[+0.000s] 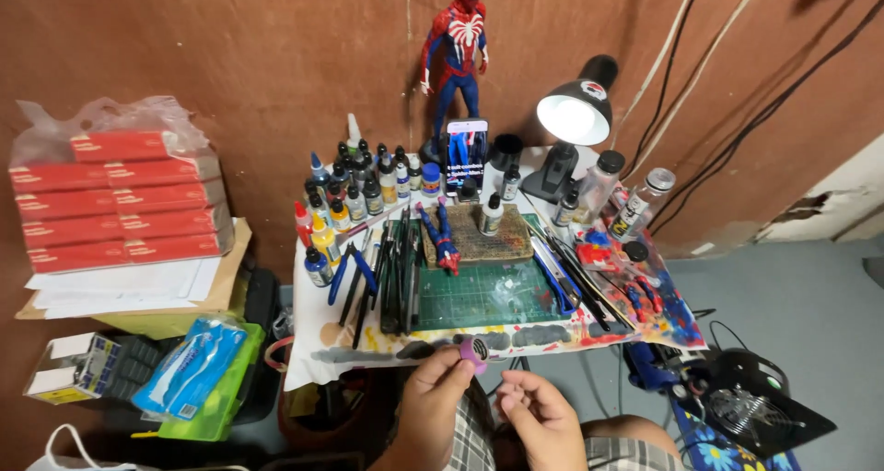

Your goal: Using a utility knife and sanding stick to clean up mold lines and imperfections on a small action figure at a hobbyist workbench.

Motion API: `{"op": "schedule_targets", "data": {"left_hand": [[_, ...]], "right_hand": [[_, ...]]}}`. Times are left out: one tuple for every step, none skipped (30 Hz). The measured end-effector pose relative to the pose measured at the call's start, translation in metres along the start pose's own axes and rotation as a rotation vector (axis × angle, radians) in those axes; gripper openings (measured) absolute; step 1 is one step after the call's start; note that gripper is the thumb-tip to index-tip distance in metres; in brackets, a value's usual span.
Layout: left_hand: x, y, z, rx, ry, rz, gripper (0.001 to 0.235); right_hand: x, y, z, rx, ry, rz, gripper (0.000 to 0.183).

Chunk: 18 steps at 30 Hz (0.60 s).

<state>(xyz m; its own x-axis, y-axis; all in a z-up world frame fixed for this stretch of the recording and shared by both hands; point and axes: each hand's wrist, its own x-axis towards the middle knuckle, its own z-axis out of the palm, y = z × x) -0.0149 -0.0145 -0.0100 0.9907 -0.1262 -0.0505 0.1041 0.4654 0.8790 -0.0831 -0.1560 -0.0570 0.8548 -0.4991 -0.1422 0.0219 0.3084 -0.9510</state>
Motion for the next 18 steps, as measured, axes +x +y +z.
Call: {"op": "schedule_targets", "data": {"left_hand": [[-0.004,0.0,0.004,-0.003,-0.006,-0.006,0.008],[-0.009,0.001,0.006,0.013,-0.012,0.0,0.012],[-0.013,0.002,0.009,0.03,-0.017,0.007,0.018],[-0.013,-0.01,0.006,0.031,-0.02,0.005,0.018],[-0.014,-0.022,0.003,0.076,-0.053,0.111,0.015],[-0.014,-0.033,0.0,0.122,-0.083,0.22,0.012],[-0.017,-0.035,0.001,0.124,-0.084,0.221,0.012],[-0.02,-0.037,0.002,0.09,-0.097,0.244,0.011],[-0.023,-0.039,0.003,0.057,-0.109,0.266,0.01],[-0.026,-0.037,0.004,0.056,-0.108,0.268,0.01],[-0.028,-0.034,0.005,0.12,-0.109,0.321,0.011],[-0.031,-0.031,0.005,0.186,-0.107,0.371,0.013],[-0.031,-0.028,0.002,0.187,-0.103,0.37,0.013],[-0.03,-0.024,0.0,0.27,-0.081,0.454,0.011],[-0.029,-0.019,-0.002,0.355,-0.058,0.537,0.012],[-0.027,-0.009,-0.005,0.353,-0.049,0.543,0.012],[-0.026,0.001,-0.008,0.381,-0.165,0.595,0.042],[-0.027,0.011,-0.012,0.409,-0.28,0.638,0.075]], "right_hand": [[0.0,-0.001,0.002,-0.003,0.009,-0.001,0.036],[0.0,-0.002,0.006,0.002,0.012,-0.058,0.034],[0.0,-0.003,0.009,0.007,0.015,-0.115,0.033],[-0.003,-0.006,0.013,0.008,0.019,-0.116,0.033],[-0.006,-0.008,0.017,0.022,0.016,-0.142,0.026],[-0.008,-0.011,0.022,0.037,0.011,-0.168,0.019],[-0.009,-0.01,0.023,0.04,0.011,-0.169,0.019],[-0.01,-0.009,0.024,0.047,0.076,-0.148,0.015],[-0.011,-0.008,0.026,0.054,0.141,-0.127,0.012],[-0.012,-0.011,0.025,0.054,0.139,-0.127,0.012],[-0.014,-0.013,0.024,0.015,0.136,-0.123,0.005],[-0.017,-0.015,0.023,-0.024,0.133,-0.117,0.004],[-0.019,-0.019,0.02,-0.025,0.13,-0.114,0.004],[-0.019,-0.023,0.017,-0.085,0.111,-0.105,0.007],[-0.019,-0.027,0.015,-0.144,0.092,-0.096,0.011],[-0.016,-0.03,0.008,-0.147,0.083,-0.098,0.011],[-0.012,-0.033,0.002,-0.2,0.032,-0.06,0.009],[-0.011,-0.034,-0.005,-0.255,-0.016,-0.016,0.008]]}}
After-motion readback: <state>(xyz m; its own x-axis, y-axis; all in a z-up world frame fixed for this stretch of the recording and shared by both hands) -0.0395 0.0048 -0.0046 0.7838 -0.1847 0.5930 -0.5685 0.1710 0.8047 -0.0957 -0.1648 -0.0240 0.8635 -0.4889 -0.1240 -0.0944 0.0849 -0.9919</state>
